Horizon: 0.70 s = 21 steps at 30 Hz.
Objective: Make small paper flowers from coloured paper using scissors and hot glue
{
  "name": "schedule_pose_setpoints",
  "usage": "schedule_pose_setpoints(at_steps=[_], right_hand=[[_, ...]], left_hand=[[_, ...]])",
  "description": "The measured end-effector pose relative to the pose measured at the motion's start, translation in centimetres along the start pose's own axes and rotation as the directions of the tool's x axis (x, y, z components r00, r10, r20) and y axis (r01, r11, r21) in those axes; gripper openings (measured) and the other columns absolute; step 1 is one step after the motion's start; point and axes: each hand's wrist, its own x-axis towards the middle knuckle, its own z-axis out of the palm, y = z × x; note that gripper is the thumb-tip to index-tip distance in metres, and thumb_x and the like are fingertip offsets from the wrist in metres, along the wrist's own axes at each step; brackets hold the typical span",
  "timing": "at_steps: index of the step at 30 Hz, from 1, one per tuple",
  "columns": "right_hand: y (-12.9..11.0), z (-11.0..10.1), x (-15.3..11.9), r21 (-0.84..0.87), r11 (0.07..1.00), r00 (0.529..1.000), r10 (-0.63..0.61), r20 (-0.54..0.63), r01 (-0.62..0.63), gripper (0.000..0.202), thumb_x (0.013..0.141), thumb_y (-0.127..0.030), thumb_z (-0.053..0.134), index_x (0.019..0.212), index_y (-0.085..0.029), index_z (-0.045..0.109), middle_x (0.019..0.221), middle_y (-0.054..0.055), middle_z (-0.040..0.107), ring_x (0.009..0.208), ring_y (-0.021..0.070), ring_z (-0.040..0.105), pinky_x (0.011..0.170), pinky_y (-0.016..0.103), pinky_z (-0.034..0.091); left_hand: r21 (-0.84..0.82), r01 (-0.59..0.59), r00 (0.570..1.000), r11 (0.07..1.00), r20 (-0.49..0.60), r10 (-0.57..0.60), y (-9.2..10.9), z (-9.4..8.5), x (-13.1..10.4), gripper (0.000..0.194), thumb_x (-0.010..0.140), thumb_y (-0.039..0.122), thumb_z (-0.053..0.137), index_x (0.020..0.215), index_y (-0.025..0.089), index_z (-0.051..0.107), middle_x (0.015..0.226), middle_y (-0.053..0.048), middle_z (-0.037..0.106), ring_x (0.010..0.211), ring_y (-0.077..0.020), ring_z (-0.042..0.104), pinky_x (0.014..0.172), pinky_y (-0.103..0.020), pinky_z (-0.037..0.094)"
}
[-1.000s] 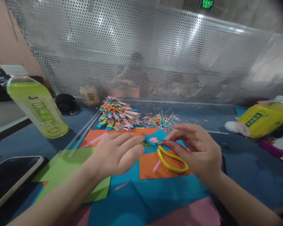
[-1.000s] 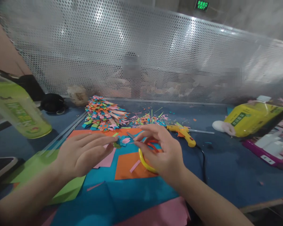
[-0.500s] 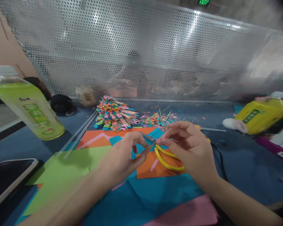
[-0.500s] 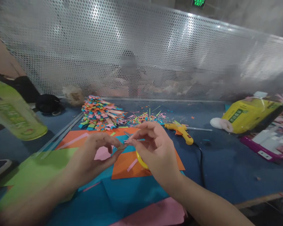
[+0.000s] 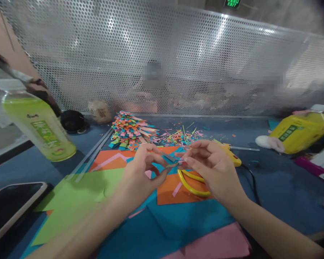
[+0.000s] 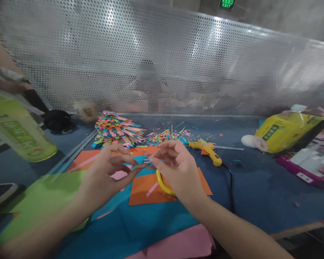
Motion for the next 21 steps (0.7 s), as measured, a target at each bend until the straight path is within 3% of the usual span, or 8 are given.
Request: schedule_pose_setpoints(at_steps=[6,11,14,17,19,21], right_hand=[[-0.2,0.3,-0.2,0.138,0.989,0.998,0.054,0.013,-0.055,0.020,0.067,-0.017,0.066,0.081,-0.020,0.052,0.068,-0.004,0.060,0.067,0.0094,0.061,0.071,0.029,0.056],[-0.3,0.2,-0.1,0.281,0.950,0.991,0.128,0.045,-0.136,0.019,0.066,-0.017,0.068,0.078,-0.020,0.054,0.068,-0.005,0.060,0.067,0.0095,0.061,0.071,0.031,0.056],[-0.4,0.2,-0.2,0.323,0.929,0.984,0.164,0.071,-0.179,0.020,0.066,-0.017,0.068,0.079,-0.020,0.054,0.068,-0.005,0.059,0.068,0.0100,0.062,0.070,0.030,0.056],[-0.4,0.2,-0.2,0.322,0.924,0.978,0.184,0.098,-0.206,0.020,0.066,-0.017,0.068,0.080,-0.019,0.053,0.068,-0.005,0.060,0.069,0.0108,0.063,0.070,0.031,0.056],[-0.5,0.1,-0.2,0.291,0.937,0.979,0.168,0.114,-0.195,0.021,0.067,-0.018,0.067,0.081,-0.020,0.052,0.067,-0.004,0.060,0.069,0.0119,0.063,0.068,0.032,0.056],[-0.7,-0.1,-0.3,0.216,0.970,0.990,0.094,0.102,-0.114,0.020,0.068,-0.017,0.065,0.082,-0.020,0.051,0.067,-0.004,0.060,0.068,0.0119,0.063,0.066,0.029,0.056]], left_hand=[[-0.238,0.222,0.975,0.945,0.030,-0.221,0.9,-0.2,0.3,0.034,0.067,0.013,0.063,0.084,0.022,0.035,0.068,0.006,0.061,0.064,-0.0101,0.061,0.051,-0.019,0.049],[-0.310,0.204,0.979,0.929,0.053,-0.198,0.9,-0.4,0.5,0.033,0.068,0.013,0.063,0.084,0.022,0.036,0.073,0.004,0.063,0.058,-0.0087,0.058,0.047,-0.019,0.048],[-0.308,0.145,0.989,0.940,0.043,-0.138,0.8,-0.3,0.4,0.031,0.069,0.012,0.062,0.085,0.023,0.038,0.074,0.005,0.062,0.058,-0.0086,0.057,0.045,-0.019,0.048],[-0.232,0.013,0.999,0.973,-0.028,-0.020,0.8,-0.4,0.1,0.029,0.069,0.009,0.061,0.086,0.023,0.042,0.075,0.004,0.061,0.066,-0.0100,0.060,0.046,-0.018,0.048],[-0.110,-0.123,0.991,0.986,-0.068,0.116,0.9,-0.8,0.0,0.026,0.070,0.007,0.060,0.086,0.022,0.045,0.075,0.003,0.061,0.070,-0.0110,0.061,0.051,-0.019,0.050],[0.071,-0.292,0.956,0.954,-0.017,0.294,1.2,-1.3,0.0,0.022,0.070,0.005,0.058,0.082,0.020,0.049,0.075,0.001,0.062,0.072,-0.0115,0.062,0.057,-0.021,0.051]])
